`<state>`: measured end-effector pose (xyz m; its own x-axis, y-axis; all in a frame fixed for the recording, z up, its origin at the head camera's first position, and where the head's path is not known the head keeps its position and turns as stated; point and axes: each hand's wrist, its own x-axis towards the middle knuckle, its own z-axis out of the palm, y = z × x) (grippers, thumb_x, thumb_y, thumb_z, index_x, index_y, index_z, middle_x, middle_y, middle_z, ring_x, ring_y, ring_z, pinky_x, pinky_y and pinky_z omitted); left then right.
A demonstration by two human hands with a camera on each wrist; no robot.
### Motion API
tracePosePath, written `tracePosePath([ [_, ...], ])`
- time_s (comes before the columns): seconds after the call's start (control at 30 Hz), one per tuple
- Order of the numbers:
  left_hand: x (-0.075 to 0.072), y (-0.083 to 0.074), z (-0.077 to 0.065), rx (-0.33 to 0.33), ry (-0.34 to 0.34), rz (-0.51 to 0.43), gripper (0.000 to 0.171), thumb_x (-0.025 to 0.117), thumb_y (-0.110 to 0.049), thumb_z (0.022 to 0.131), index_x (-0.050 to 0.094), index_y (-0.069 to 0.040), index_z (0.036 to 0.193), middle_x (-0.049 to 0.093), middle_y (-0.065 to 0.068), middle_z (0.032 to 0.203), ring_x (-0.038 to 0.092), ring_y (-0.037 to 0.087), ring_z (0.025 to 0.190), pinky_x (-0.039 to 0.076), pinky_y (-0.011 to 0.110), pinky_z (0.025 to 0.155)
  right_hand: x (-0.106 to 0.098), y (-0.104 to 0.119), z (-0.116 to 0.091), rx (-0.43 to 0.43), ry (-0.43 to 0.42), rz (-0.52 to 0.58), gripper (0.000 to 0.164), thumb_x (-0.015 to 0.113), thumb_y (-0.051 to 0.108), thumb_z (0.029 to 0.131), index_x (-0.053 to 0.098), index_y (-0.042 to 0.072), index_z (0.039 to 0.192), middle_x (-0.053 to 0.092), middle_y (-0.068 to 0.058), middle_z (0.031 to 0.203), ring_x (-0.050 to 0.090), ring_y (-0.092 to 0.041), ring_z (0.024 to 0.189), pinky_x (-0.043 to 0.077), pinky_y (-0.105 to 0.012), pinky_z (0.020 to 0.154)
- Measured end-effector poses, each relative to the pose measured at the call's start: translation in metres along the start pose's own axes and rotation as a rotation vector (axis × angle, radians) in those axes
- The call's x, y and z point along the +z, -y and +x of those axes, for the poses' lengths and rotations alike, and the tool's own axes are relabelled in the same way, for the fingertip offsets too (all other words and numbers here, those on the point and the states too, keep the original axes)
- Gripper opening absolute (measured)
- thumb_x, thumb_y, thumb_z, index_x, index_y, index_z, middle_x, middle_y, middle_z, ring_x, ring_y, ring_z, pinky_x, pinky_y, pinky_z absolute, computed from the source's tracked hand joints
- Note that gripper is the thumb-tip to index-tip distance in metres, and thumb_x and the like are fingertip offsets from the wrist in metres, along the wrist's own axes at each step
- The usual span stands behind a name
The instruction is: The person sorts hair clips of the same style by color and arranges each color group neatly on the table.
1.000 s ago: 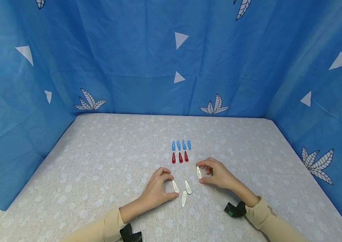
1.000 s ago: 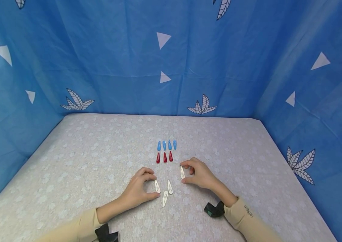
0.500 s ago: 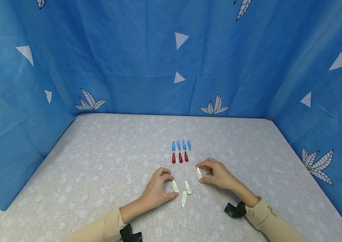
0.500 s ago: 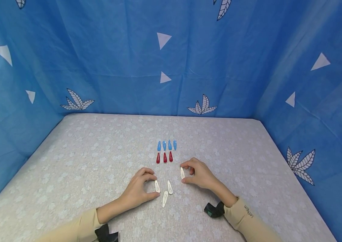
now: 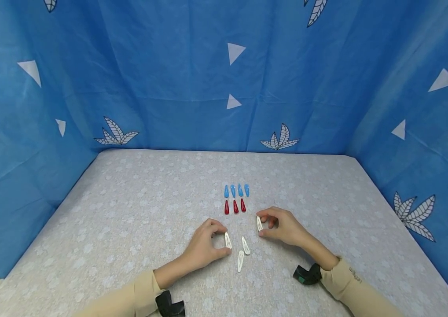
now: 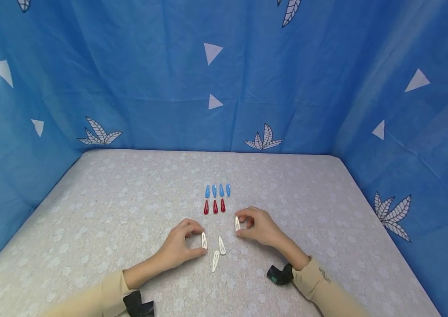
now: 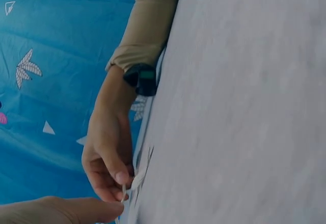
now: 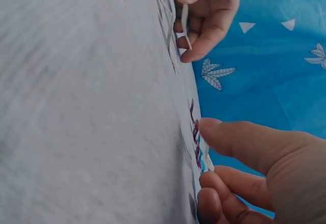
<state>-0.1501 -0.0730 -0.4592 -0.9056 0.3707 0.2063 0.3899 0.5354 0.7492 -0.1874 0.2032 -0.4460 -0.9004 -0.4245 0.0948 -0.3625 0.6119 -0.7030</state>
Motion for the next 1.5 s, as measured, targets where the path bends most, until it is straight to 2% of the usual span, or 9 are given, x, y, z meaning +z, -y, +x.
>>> tracePosePath([
  [0.27,-0.019,0.005,0.021,-0.003,0.085,-0.094,0.043,0.085,-0.012,0.072,0.068,0.001,0.11,0.064,0.005,0.097,0.059,0.017,0.089,0.053,0.027,0.078,0.0,0.01,0.009,-0.012,0.03,0.054,0.048,0.082,0.015,0.078,0.066,0.003,0.122,0.062,-0.002,0.094,0.054,-0.009,0.074,0.047,-0.022,0.061],
  [0.43,-0.021,0.011,0.038,0.036,0.123,-0.093,0.043,0.085,-0.011,0.07,0.069,0.002,0.108,0.065,0.005,0.09,0.06,0.015,0.082,0.053,0.024,0.074,0.005,0.017,0.017,-0.06,0.054,0.068,0.047,0.082,0.015,0.079,0.066,0.001,0.121,0.064,-0.005,0.094,0.055,-0.01,0.073,0.048,-0.023,0.061],
  [0.63,-0.021,0.015,0.049,0.025,0.155,-0.069,0.044,0.086,-0.013,0.069,0.07,0.001,0.107,0.063,0.003,0.086,0.057,0.013,0.077,0.048,0.021,0.07,0.014,0.024,0.027,-0.084,0.094,0.075,0.047,0.082,0.016,0.079,0.066,0.001,0.121,0.065,-0.006,0.094,0.055,-0.007,0.072,0.049,-0.022,0.062],
  [0.93,-0.018,0.02,0.054,0.016,0.158,-0.038,0.043,0.087,-0.014,0.067,0.072,-0.002,0.105,0.062,0.001,0.083,0.052,0.011,0.073,0.043,0.019,0.065,0.025,0.027,0.033,-0.095,0.099,0.051,0.045,0.082,0.014,0.078,0.067,0.0,0.118,0.065,-0.006,0.092,0.053,-0.004,0.07,0.048,-0.021,0.062],
  [1.5,-0.015,0.021,0.054,0.017,0.129,0.059,0.043,0.088,-0.018,0.067,0.073,-0.007,0.105,0.058,-0.003,0.082,0.049,0.009,0.071,0.039,0.02,0.064,0.031,0.029,0.034,-0.087,0.093,0.002,0.046,0.083,0.016,0.077,0.067,0.0,0.118,0.061,-0.002,0.087,0.045,-0.003,0.064,0.042,-0.02,0.057],
])
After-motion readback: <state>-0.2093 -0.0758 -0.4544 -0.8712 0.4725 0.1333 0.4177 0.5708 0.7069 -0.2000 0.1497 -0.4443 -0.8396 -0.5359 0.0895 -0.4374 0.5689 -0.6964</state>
